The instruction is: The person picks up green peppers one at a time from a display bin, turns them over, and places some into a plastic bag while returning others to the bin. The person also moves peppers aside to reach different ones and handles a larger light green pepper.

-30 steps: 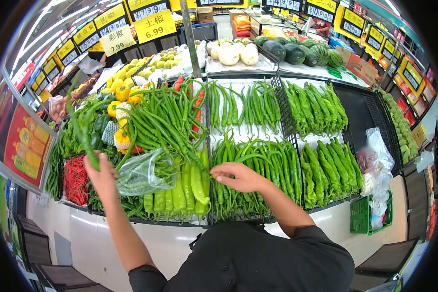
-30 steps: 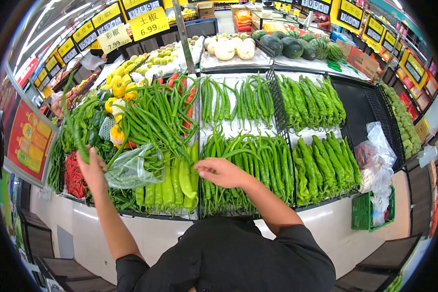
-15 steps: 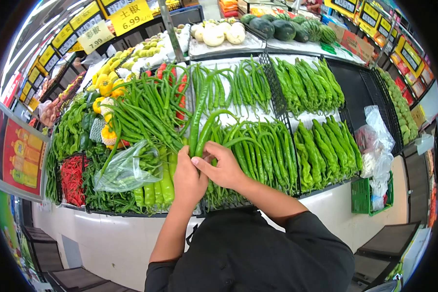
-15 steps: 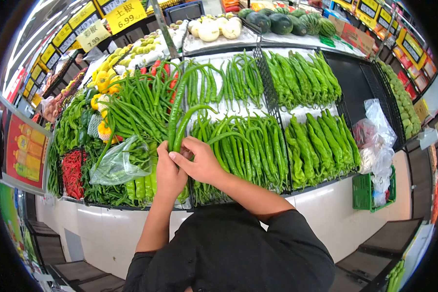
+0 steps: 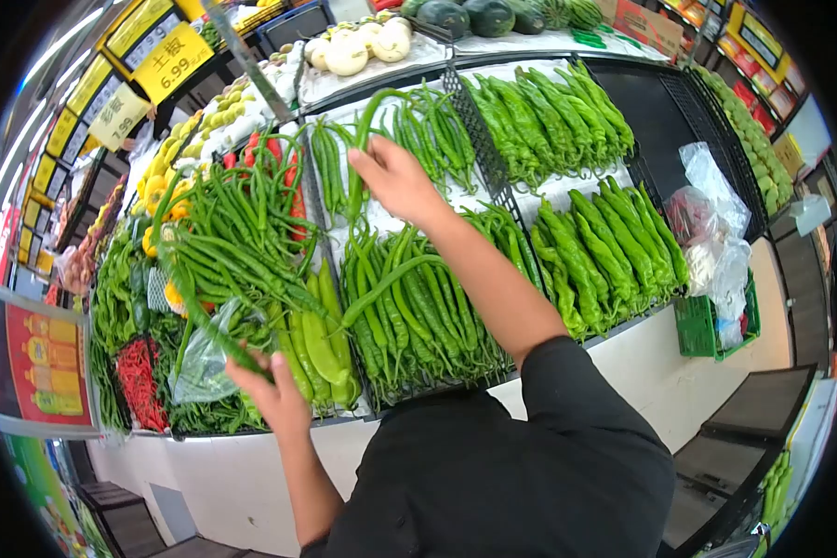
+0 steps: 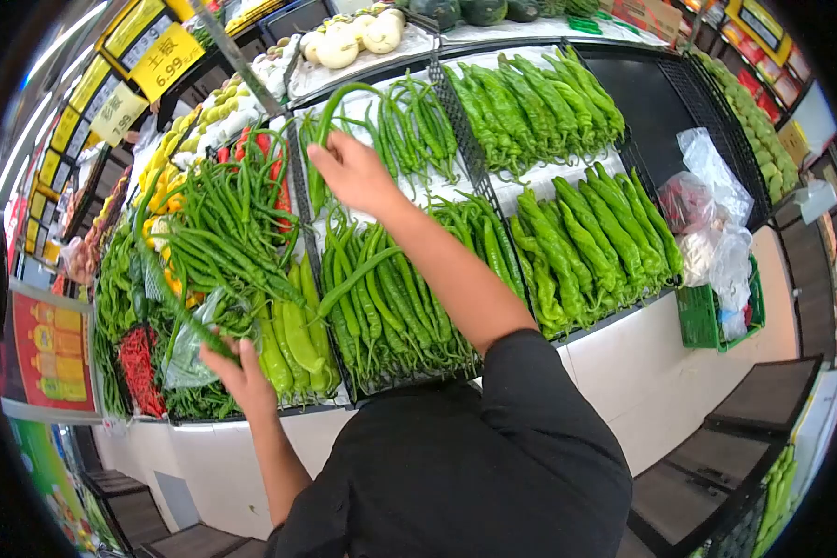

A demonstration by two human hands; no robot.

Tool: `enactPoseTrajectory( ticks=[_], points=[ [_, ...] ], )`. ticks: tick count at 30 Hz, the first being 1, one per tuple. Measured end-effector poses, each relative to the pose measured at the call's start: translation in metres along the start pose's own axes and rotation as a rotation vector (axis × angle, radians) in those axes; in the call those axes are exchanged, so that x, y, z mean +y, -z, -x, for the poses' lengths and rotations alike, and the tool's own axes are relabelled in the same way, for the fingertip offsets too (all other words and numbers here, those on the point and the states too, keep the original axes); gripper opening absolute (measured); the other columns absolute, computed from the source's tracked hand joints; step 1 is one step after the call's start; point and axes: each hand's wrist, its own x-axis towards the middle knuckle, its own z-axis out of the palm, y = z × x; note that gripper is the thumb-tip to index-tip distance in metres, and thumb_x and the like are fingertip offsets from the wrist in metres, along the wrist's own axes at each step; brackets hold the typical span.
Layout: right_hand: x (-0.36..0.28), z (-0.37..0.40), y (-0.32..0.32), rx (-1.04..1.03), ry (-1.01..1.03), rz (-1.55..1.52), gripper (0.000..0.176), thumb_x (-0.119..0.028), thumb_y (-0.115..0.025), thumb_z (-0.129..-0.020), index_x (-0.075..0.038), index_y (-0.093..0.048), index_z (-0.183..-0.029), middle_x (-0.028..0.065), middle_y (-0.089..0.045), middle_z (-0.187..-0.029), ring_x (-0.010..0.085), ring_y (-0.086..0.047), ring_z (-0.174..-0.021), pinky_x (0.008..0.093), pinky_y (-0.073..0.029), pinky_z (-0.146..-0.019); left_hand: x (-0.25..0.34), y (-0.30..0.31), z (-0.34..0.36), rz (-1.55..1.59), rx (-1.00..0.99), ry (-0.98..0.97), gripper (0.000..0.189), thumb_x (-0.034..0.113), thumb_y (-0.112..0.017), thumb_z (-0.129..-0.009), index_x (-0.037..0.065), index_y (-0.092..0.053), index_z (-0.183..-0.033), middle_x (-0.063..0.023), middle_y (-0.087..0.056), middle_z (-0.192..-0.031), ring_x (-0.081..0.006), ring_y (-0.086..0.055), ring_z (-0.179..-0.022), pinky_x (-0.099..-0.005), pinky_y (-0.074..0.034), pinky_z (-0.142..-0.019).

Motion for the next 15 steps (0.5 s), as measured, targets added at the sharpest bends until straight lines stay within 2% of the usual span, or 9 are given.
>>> enactPoseTrajectory(
  ticks=[1, 3, 4, 7, 8, 12, 15],
  points=[
    [0.007, -0.020, 0.007, 0.021, 0.018, 0.084, 0.042, -0.041, -0.060, -0.094, 0.000, -0.057, -0.083, 0.0142, -0.058, -0.071, 0.0250, -0.054, -0.064, 0.0395, -0.045, -0.062, -0.011, 0.010, 0.004, -0.017, 0.024, 0.019, 0.052, 0.007, -0.055, -0.092, 0.001, -0.032, -0.138, -0.0078, -0.041, -0.107, -0.0178, -0.040, -0.093, -0.0324, -0.037, -0.090],
    [0.027, -0.053, 0.015, 0.021, -0.014, 0.207, 0.043, -0.041, -0.060, -0.095, 0.000, -0.058, -0.084, 0.0115, -0.059, -0.072, 0.0219, -0.054, -0.063, 0.0378, -0.045, -0.061, -0.016, 0.021, 0.014, 0.017, 0.126, 0.105, 0.052, 0.008, -0.054, -0.094, 0.000, -0.030, -0.140, -0.0097, -0.042, -0.116, -0.0184, -0.041, -0.098, -0.0339, -0.037, -0.093],
    [0.039, -0.067, 0.014, 0.012, -0.028, 0.262, 0.043, -0.042, -0.060, -0.095, 0.000, -0.058, -0.085, 0.0101, -0.059, -0.072, 0.0204, -0.054, -0.063, 0.0369, -0.045, -0.060, -0.026, 0.033, 0.017, -0.004, 0.125, 0.141, 0.052, 0.009, -0.053, -0.096, 0.000, -0.029, -0.141, -0.0112, -0.041, -0.129, -0.0197, -0.041, -0.105, -0.0351, -0.036, -0.097],
    [0.074, -0.097, 0.008, -0.057, -0.088, 0.388, 0.047, -0.045, -0.061, -0.093, 0.002, -0.061, -0.089, 0.0151, -0.063, -0.079, 0.0267, -0.058, -0.069, 0.0397, -0.047, -0.066, -0.038, 0.056, 0.029, 0.003, 0.191, 0.265, 0.051, 0.010, -0.052, -0.097, 0.000, -0.028, -0.141, -0.0121, -0.038, -0.138, -0.0212, -0.041, -0.111, -0.0352, -0.037, -0.097],
    [0.083, -0.101, 0.003, -0.069, -0.103, 0.395, 0.048, -0.046, -0.062, -0.091, 0.002, -0.064, -0.090, 0.0245, -0.067, -0.089, 0.0394, -0.065, -0.088, 0.0449, -0.050, -0.078, -0.044, 0.061, 0.033, -0.005, 0.225, 0.261, 0.052, 0.011, -0.052, -0.097, 0.000, -0.028, -0.142, -0.0119, -0.039, -0.137, -0.0214, -0.041, -0.113, -0.0343, -0.039, -0.096],
    [0.127, -0.126, -0.025, -0.244, -0.132, 0.531, 0.048, -0.045, -0.062, -0.090, 0.003, -0.066, -0.093, 0.0272, -0.067, -0.098, 0.0413, -0.064, -0.096, 0.0473, -0.049, -0.085, -0.053, 0.075, 0.040, -0.081, 0.295, 0.316, 0.052, 0.011, -0.050, -0.097, 0.000, -0.028, -0.143, -0.0129, -0.038, -0.139, -0.0219, -0.042, -0.114, -0.0344, -0.038, -0.098],
    [0.145, -0.136, -0.046, -0.320, -0.148, 0.628, 0.048, -0.045, -0.061, -0.090, 0.002, -0.067, -0.095, 0.0272, -0.067, -0.100, 0.0415, -0.064, -0.099, 0.0465, -0.049, -0.088, -0.056, 0.077, 0.041, -0.063, 0.346, 0.299, 0.051, 0.009, -0.050, -0.096, 0.001, -0.029, -0.142, -0.0114, -0.043, -0.128, -0.0196, -0.044, -0.105, -0.0321, -0.041, -0.091]
  ],
)
